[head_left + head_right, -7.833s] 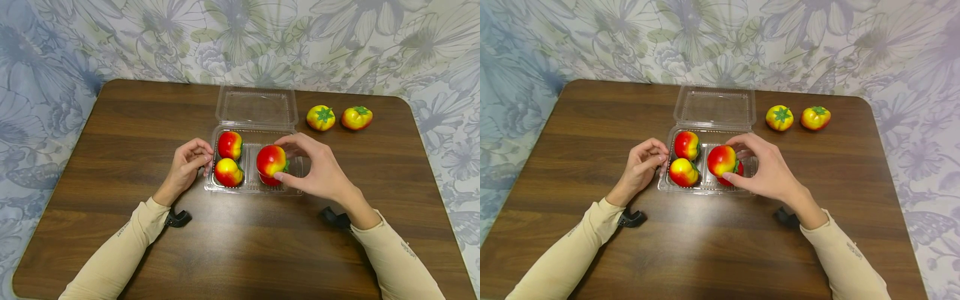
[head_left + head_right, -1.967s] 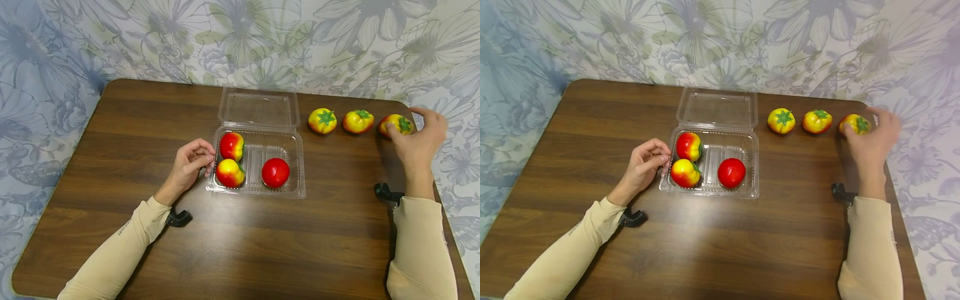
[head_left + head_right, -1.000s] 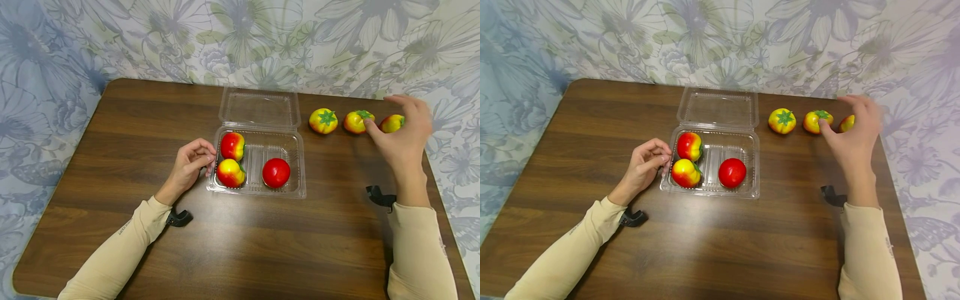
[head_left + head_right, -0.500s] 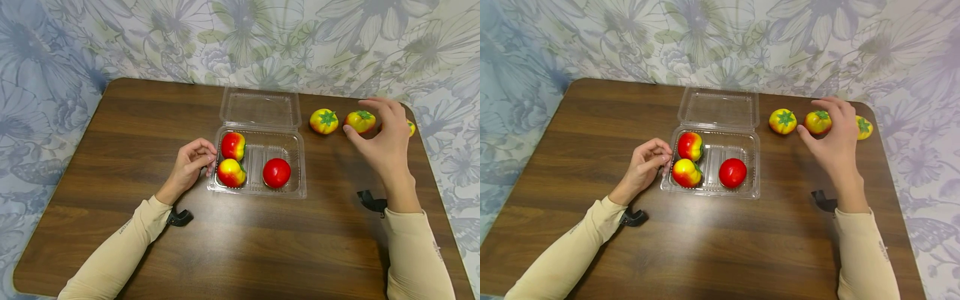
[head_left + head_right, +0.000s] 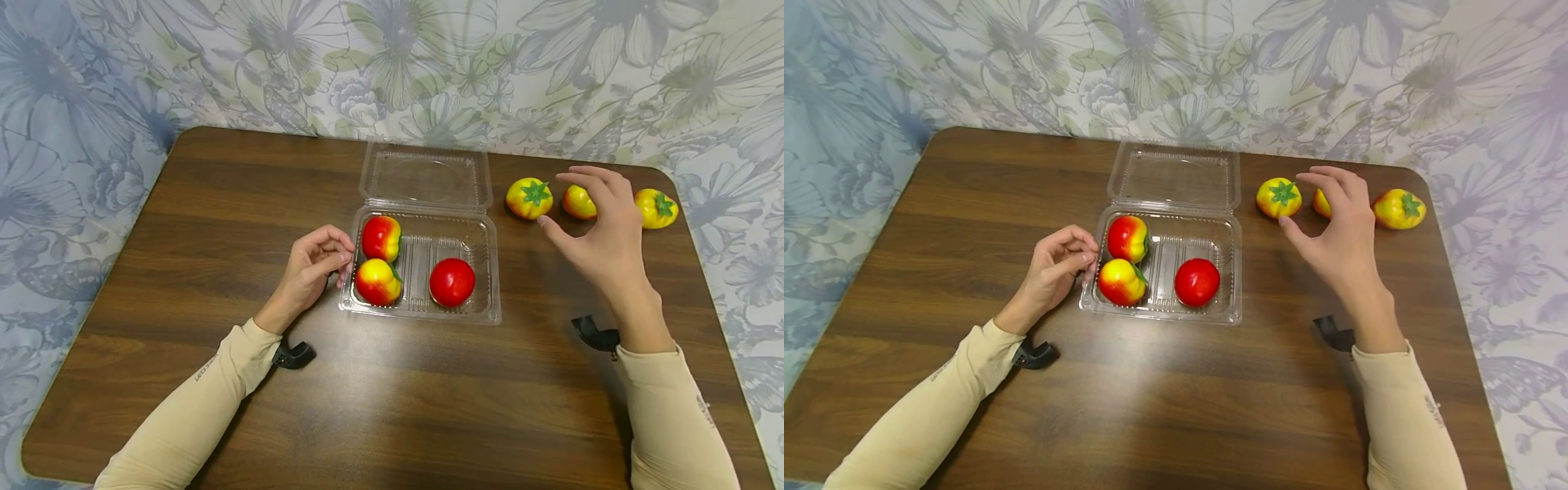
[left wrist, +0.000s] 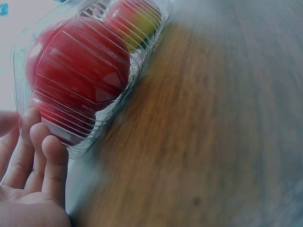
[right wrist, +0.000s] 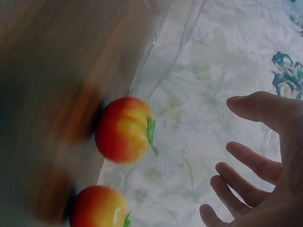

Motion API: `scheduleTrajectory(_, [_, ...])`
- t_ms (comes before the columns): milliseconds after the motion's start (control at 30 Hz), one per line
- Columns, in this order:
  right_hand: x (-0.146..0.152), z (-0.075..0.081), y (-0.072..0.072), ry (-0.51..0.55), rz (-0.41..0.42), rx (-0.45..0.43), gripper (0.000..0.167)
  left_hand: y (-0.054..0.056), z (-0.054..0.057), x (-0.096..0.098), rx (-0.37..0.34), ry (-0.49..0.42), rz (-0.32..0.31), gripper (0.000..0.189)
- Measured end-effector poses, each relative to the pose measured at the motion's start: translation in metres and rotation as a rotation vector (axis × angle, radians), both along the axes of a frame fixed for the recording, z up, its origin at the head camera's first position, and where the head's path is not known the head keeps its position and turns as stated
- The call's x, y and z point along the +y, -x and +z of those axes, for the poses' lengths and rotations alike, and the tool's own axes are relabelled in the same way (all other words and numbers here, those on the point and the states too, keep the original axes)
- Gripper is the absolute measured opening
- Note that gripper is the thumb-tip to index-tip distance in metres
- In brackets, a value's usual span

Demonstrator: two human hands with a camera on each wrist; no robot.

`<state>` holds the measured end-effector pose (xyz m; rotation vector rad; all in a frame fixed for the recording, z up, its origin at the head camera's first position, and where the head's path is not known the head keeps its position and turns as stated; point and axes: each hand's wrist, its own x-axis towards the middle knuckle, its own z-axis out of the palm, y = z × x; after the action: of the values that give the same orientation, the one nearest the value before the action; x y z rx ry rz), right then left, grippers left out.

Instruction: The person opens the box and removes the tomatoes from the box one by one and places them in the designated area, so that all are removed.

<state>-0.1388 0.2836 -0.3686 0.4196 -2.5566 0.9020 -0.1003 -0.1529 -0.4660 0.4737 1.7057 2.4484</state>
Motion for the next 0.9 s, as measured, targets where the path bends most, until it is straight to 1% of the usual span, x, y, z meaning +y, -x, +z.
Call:
scheduleTrajectory(300, [-0.018,0.000,-0.004,-0.020,0.090,0.021,0.059,0.002,0.002,0.000,0.002,0.014,0.002,0.013])
scheduleTrajectory(600, [-0.032,-0.003,-0.011,-0.055,0.162,-0.029,0.054,0.002,0.004,0.000,-0.002,0.011,0.004,0.014])
scheduleTrajectory(900, [-0.039,-0.006,-0.014,-0.073,0.196,-0.055,0.056,0.001,0.005,0.001,-0.001,0.011,0.006,0.014])
